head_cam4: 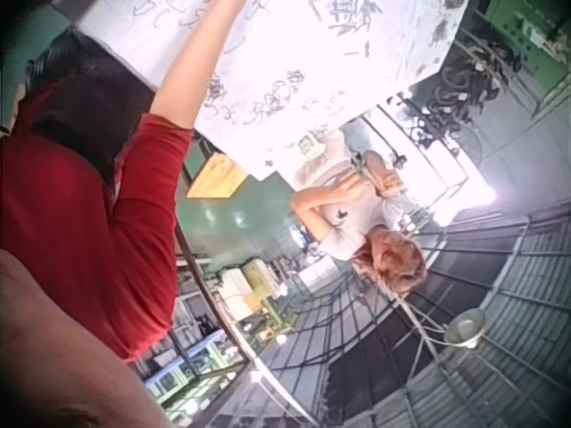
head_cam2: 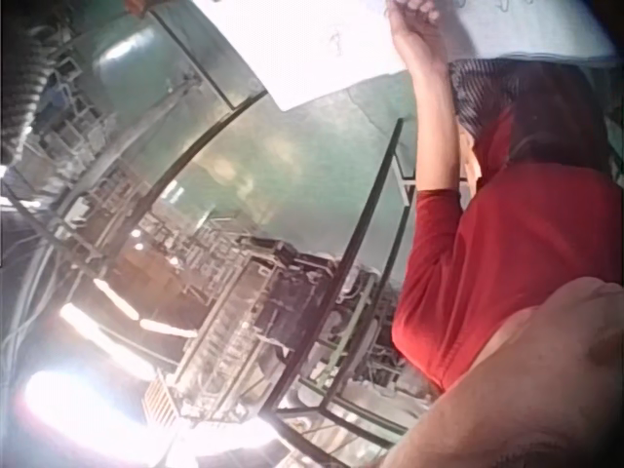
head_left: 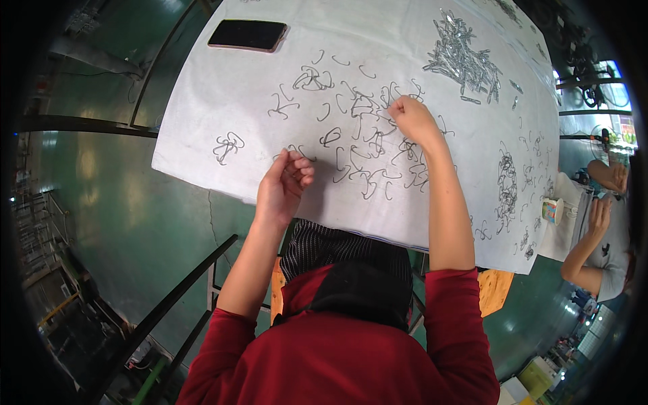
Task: The person sits at a table and repeatedly picks up small metal clips, links them together by hand, and places the assembled clips on a large white sheet. The person occasionally gathers and repositions the clips on the sheet while continuing to assemble more.
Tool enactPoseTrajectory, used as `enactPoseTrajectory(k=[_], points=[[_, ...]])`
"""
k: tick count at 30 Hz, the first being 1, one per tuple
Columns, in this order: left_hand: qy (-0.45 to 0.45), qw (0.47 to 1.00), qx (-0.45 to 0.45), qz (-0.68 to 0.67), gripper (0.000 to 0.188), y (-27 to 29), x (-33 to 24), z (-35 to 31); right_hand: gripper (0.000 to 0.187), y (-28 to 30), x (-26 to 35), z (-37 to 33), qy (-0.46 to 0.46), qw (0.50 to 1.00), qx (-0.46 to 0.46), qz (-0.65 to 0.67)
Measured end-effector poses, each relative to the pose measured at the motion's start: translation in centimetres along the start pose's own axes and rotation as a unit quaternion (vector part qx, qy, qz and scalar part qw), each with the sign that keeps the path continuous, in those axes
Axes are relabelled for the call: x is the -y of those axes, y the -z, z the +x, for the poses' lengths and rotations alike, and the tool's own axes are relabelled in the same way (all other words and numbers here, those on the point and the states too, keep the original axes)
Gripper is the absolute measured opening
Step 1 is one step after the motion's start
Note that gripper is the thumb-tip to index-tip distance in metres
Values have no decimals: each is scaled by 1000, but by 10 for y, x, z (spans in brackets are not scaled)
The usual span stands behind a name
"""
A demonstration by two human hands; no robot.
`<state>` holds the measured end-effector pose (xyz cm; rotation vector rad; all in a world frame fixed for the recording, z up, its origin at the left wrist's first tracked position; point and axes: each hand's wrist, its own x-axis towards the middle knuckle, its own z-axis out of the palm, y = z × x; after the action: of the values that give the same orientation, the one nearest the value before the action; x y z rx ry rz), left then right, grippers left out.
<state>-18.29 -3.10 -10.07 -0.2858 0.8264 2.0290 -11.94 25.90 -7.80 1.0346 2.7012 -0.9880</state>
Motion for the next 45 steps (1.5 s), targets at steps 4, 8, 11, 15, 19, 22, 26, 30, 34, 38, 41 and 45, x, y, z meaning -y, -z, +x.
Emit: enactPoseTrajectory(k=[4, 8, 11, 15, 19, 22, 26, 30, 34, 38, 41, 45], points=[[11, 999, -47, 7, 40, -32, 19, 12, 20, -25, 35, -51, 77, 974, 101, 185], [34, 996, -53, -61, 39, -39, 24, 18, 18, -33, 41, -62, 147, 969, 80, 180], [34, 995, -53, -78, 37, -35, 22, 18, 16, -28, -5, -24, 89, 987, -131, 33], [33, 993, -31, -105, 36, -17, 18, 15, 15, -7, 10, 4, -68, 991, -112, -27], [39, 994, -20, -100, 34, -15, 20, 12, 16, -21, 22, 27, -99, 982, -96, -133], [41, 994, -16, -100, 34, -15, 20, 10, 15, -25, 17, 24, -29, 980, -144, -138], [34, 995, -42, -84, 34, -20, 19, 5, 14, -6, 9, 13, 37, 985, -165, -26], [34, 996, -29, -75, 35, -20, 19, 7, 16, 10, 0, 10, 29, 976, -118, 179], [22, 997, -28, -66, 35, -22, 17, 5, 24, 26, -6, 12, -16, 947, -53, 317], [28, 997, -17, -67, 35, -15, 18, 6, 27, 40, 2, 0, -46, 955, -43, 289], [38, 997, -28, -58, 35, -29, 25, 11, 24, 27, 15, -14, -3, 952, 25, 304], [60, 993, -58, -86, 39, -59, 32, 23, 21, -7, 34, -29, 60, 963, 86, 249]])
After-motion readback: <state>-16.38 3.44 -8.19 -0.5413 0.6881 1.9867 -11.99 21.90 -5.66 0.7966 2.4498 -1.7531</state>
